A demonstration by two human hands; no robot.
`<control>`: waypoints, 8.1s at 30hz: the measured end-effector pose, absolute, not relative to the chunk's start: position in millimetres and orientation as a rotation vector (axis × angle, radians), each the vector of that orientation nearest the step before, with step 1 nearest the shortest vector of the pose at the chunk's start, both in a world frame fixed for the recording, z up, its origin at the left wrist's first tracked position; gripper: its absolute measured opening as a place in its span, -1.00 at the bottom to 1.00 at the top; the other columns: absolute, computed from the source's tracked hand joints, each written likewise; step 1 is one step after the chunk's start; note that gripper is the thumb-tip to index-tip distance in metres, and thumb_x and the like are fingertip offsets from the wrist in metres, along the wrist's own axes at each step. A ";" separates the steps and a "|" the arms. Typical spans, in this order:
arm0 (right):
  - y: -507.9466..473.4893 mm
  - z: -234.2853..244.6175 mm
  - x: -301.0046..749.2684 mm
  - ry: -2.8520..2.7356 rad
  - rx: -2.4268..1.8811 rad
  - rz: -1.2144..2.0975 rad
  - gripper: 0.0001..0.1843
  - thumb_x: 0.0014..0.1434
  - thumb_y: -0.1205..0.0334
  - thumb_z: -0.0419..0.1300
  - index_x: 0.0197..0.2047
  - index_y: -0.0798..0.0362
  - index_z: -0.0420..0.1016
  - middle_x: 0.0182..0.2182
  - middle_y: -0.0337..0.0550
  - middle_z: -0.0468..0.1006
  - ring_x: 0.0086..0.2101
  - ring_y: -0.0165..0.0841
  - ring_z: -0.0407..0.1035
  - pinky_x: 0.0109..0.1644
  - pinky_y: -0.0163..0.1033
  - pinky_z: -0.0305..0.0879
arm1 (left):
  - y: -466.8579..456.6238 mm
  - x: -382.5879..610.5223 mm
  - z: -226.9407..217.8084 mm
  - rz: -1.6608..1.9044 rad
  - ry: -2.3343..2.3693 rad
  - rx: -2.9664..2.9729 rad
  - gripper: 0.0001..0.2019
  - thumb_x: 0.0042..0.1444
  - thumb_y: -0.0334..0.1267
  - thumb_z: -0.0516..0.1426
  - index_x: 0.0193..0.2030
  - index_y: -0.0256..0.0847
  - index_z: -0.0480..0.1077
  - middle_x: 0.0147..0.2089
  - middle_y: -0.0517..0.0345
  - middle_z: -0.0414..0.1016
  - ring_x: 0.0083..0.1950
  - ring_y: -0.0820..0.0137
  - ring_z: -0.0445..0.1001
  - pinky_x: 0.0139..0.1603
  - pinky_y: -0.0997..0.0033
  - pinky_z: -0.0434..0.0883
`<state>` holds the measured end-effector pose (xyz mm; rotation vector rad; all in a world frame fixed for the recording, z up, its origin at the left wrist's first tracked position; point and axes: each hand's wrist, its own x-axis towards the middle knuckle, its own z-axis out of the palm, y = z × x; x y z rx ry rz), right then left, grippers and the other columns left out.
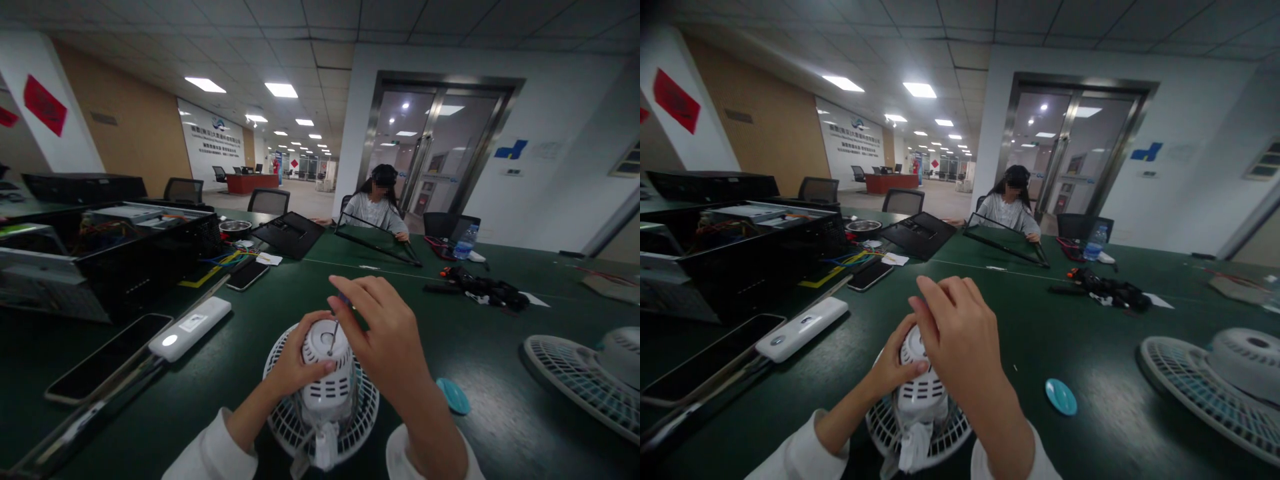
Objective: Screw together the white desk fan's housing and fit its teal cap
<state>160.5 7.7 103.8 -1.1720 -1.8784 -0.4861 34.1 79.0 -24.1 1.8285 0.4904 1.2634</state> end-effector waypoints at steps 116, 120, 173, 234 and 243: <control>17.5 100.5 157.3 -1.919 -0.978 -0.365 -0.74 0.19 0.38 0.04 -0.06 0.09 0.40 -0.26 -0.07 0.53 -0.25 -0.32 0.40 -0.22 -0.19 0.38 | 88.8 24.7 -19.2 1.139 0.472 1.703 -0.36 -0.25 -0.15 0.33 0.03 -0.21 0.29 -0.04 0.08 0.40 -0.03 0.20 0.37 0.03 0.25 0.31; 15.7 101.4 156.3 -1.911 -0.925 -0.358 -0.79 0.16 0.41 0.07 -0.12 0.10 0.41 -0.32 -0.11 0.54 -0.29 -0.35 0.41 -0.26 -0.24 0.38 | 89.4 25.1 -20.5 1.143 0.456 1.695 -0.37 -0.25 -0.16 0.33 0.02 -0.21 0.29 -0.07 0.09 0.41 -0.05 0.21 0.38 0.02 0.25 0.31; 18.9 97.4 158.8 -1.911 -0.931 -0.392 -0.67 0.20 0.42 0.00 0.02 0.16 0.37 -0.22 -0.03 0.55 -0.22 -0.36 0.42 -0.15 -0.22 0.40 | 89.4 25.1 -18.7 1.126 0.470 1.681 -0.36 -0.27 -0.11 0.34 0.00 -0.23 0.29 -0.08 0.09 0.42 -0.07 0.22 0.39 0.00 0.28 0.32; 17.6 96.6 153.5 -1.855 -0.996 -0.520 -0.81 0.19 0.32 0.06 -0.17 0.10 0.45 -0.41 -0.10 0.52 -0.39 -0.33 0.36 -0.34 -0.22 0.36 | 88.2 24.5 -17.6 1.135 0.486 1.717 -0.38 -0.24 -0.12 0.32 0.01 -0.21 0.28 -0.09 0.11 0.41 -0.06 0.21 0.37 0.02 0.26 0.31; 12.4 100.2 156.8 -1.900 -0.969 -0.408 -0.70 0.17 0.43 0.03 -0.04 0.20 0.41 -0.22 0.01 0.55 -0.21 -0.31 0.42 -0.15 -0.17 0.41 | 88.0 24.3 -17.3 1.121 0.475 1.690 -0.37 -0.25 -0.13 0.33 0.01 -0.21 0.28 -0.09 0.11 0.40 -0.08 0.23 0.38 -0.04 0.30 0.32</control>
